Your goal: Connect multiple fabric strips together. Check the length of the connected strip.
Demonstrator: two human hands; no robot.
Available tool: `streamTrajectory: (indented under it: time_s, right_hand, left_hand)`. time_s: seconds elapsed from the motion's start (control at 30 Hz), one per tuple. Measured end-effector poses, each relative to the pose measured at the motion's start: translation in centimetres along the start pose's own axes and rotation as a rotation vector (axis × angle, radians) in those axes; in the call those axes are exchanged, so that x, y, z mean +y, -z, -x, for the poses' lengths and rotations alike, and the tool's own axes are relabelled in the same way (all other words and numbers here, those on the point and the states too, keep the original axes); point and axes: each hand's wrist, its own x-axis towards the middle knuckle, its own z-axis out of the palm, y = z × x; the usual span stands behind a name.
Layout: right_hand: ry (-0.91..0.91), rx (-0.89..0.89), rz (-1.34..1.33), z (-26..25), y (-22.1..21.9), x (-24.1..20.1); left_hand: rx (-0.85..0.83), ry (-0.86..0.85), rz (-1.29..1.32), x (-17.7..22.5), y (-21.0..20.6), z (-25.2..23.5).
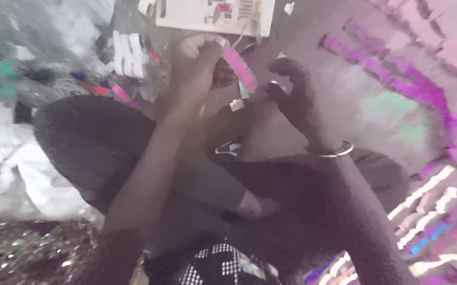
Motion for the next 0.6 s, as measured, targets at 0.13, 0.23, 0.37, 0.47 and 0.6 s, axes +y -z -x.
streamTrajectory:
  time_s: [0.13,0.23,0.37,0.47,0.6]
  right_hand:
    - [0.134,-0.041,-0.514,-1.0,-2.8,-0.1]
    - [0.063,-0.078,-0.683,-0.9,-3.5,-0.4]
    - [-0.023,-0.003,-0.677,-1.1,-3.0,-0.9]
    - [-0.061,-0.005,-0.674,-0.7,-2.4,-1.1]
    - [-0.188,-0.194,-0.477,0.0,-1.7,-0.6]
  left_hand:
    - [-0.044,0.079,0.046,0.1,-0.7,0.3]
    - [0.035,-0.072,-0.397,-0.1,-0.9,0.2]
    - [-0.131,-0.478,-0.749,-0.1,-0.9,0.7]
    - [-0.235,-0.4,-0.683,-0.6,-1.2,1.0]
    - [0.003,-0.252,-0.452,0.7,-0.2,0.0]
